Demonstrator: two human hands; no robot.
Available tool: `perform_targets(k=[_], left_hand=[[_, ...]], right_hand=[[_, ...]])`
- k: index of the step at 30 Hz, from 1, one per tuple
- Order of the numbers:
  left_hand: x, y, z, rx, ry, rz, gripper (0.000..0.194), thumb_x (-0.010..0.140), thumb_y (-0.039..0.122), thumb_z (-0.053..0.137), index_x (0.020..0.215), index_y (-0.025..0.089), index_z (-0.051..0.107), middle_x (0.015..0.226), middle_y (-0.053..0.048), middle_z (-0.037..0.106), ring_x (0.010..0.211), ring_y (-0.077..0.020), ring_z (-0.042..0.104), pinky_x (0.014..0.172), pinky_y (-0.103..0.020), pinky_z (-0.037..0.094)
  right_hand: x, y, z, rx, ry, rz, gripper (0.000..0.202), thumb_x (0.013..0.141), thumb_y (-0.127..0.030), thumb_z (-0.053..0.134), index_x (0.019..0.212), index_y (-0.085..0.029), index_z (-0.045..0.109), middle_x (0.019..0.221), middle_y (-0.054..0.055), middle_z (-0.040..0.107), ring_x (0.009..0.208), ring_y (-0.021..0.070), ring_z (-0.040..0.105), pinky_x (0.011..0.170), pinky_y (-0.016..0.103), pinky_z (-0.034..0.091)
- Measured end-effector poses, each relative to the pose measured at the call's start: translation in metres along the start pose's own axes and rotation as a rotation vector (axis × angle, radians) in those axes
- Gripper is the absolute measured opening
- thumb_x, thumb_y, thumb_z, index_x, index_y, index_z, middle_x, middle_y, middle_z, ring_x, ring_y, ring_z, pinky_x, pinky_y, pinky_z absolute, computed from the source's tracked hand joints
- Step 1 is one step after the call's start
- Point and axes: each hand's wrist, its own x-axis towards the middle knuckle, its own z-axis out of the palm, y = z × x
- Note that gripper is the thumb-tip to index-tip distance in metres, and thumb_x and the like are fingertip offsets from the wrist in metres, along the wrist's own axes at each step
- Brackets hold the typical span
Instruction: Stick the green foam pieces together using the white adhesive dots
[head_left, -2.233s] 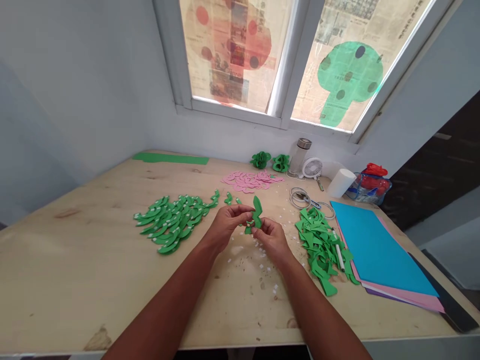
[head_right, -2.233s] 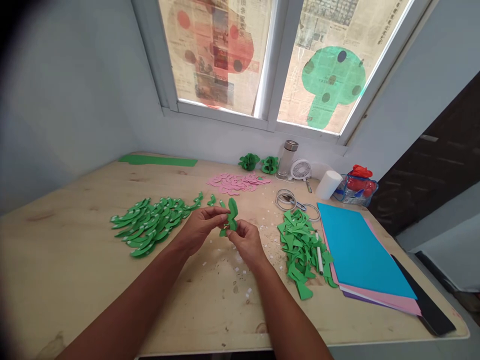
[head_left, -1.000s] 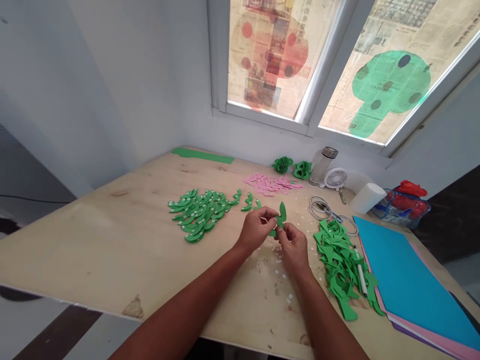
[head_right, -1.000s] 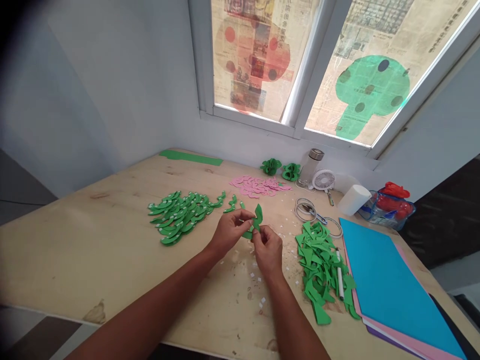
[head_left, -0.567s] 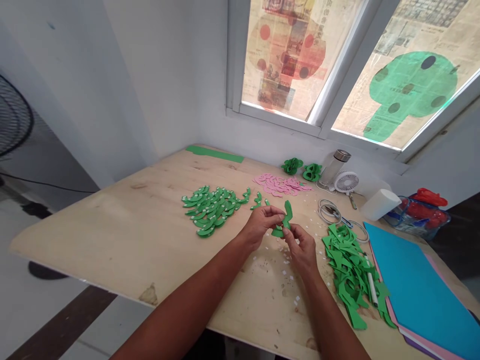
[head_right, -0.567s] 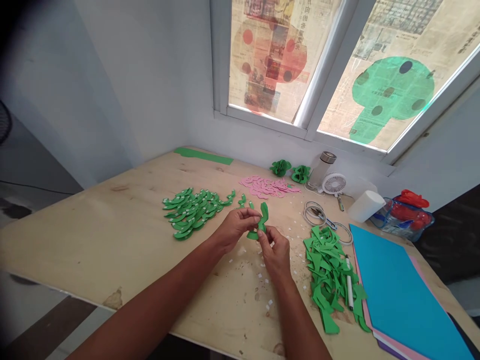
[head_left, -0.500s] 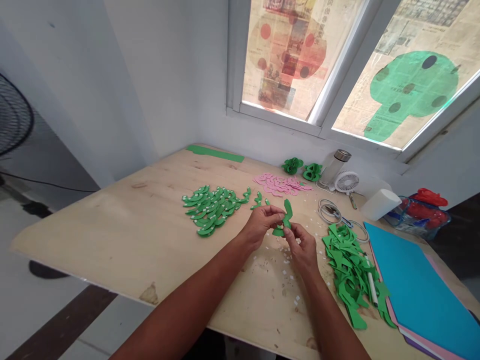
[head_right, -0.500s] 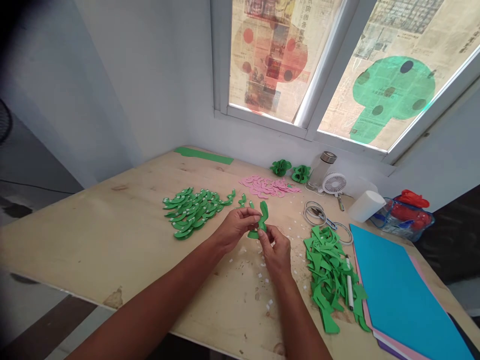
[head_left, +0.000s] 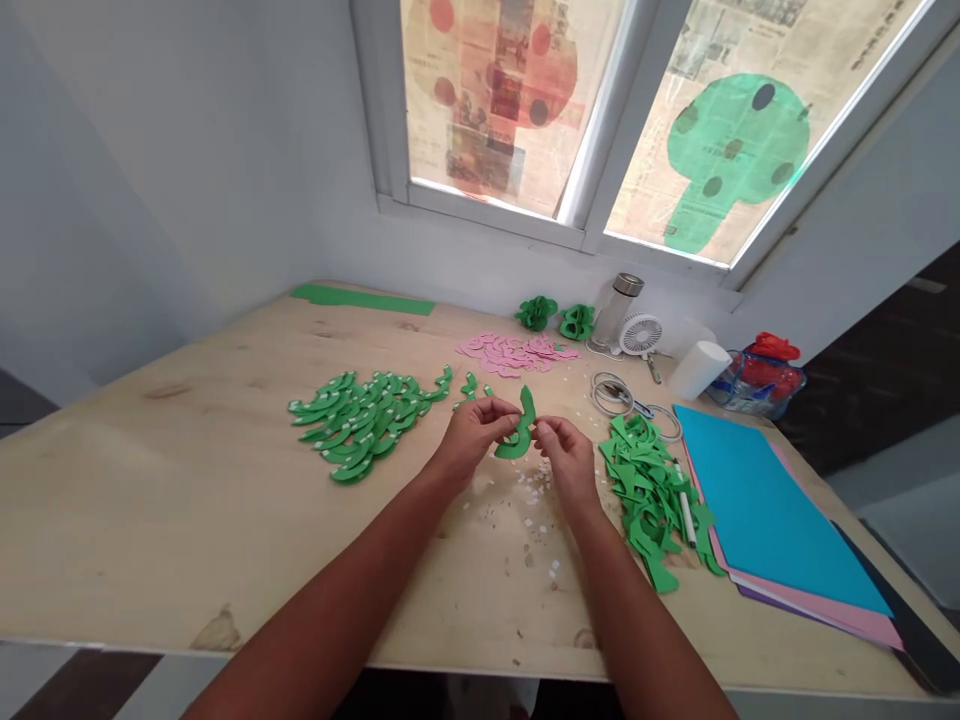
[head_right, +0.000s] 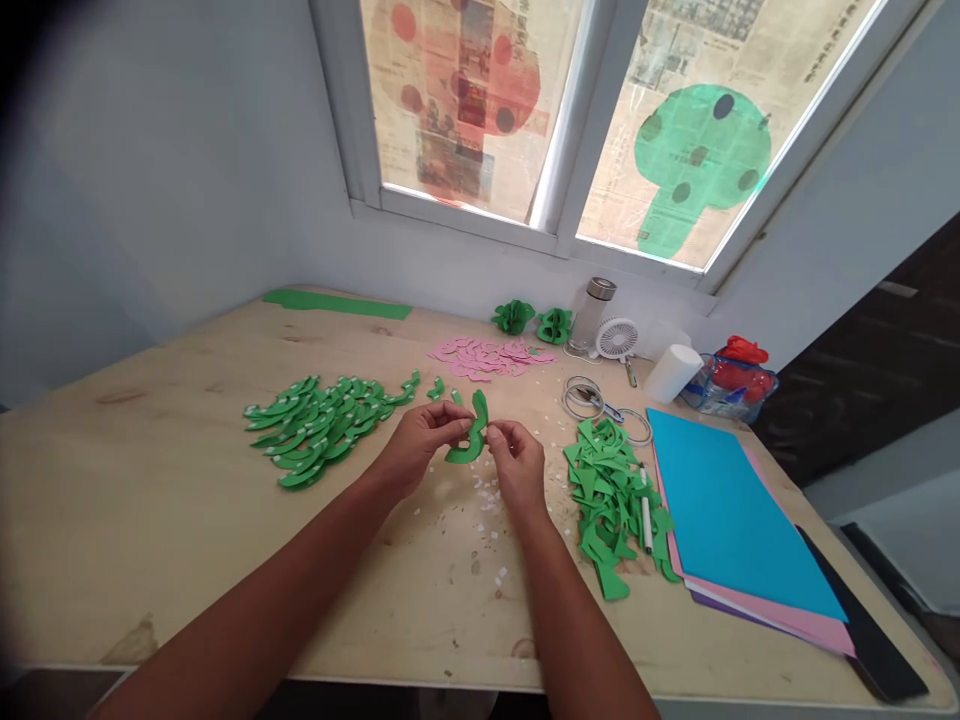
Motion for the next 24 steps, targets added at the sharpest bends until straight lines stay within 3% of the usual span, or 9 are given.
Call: perform_targets(k=[5,11,21,24], left_hand=[[-0.005,-0.002,0.008,0.054,-0.036,0.015,0.011,0.062,0.023,0.070,0.066,0.013,0.066,0.056,0.002,0.058,0.052,-0.0091,0.050,0.053,-0.022,0.039],[-0.004,-0.001,0.006,0.084,-0.101,0.000,0.012,0.065,0.025,0.069,0.071,0.015,0.069,0.059,0.001,0.062,0.055,-0.0104,0.052,0.055,-0.022,0.041],[-0.003,-0.004,0.006,0.113,-0.149,0.035,0.017,0.067,0.029,0.067,0.075,0.014,0.070,0.059,-0.001,0.062,0.055,-0.0115,0.053,0.054,-0.023,0.043],[0.003,-0.003,-0.006,0.189,-0.068,0.055,0.024,0.069,0.035,0.065,0.078,0.014,0.069,0.063,-0.004,0.065,0.058,-0.0144,0.057,0.054,-0.025,0.043]], right_hand=[[0.003,0.004,0.000,0.166,-0.048,0.102,0.019,0.067,-0.034,0.068,0.074,-0.017,0.065,0.063,-0.001,0.063,0.058,0.0120,0.053,0.057,0.024,0.041],[0.005,0.008,-0.003,0.252,-0.030,0.204,0.018,0.064,-0.032,0.070,0.069,-0.017,0.064,0.057,-0.003,0.059,0.052,0.0102,0.049,0.053,0.023,0.037],[0.003,0.006,-0.002,0.415,-0.077,0.287,0.016,0.061,-0.030,0.072,0.066,-0.017,0.064,0.059,-0.002,0.061,0.054,0.0106,0.051,0.055,0.023,0.039],[0.005,0.007,-0.002,0.450,-0.025,0.302,0.016,0.058,-0.028,0.074,0.064,-0.017,0.063,0.058,-0.003,0.060,0.051,0.0091,0.049,0.052,0.022,0.038]])
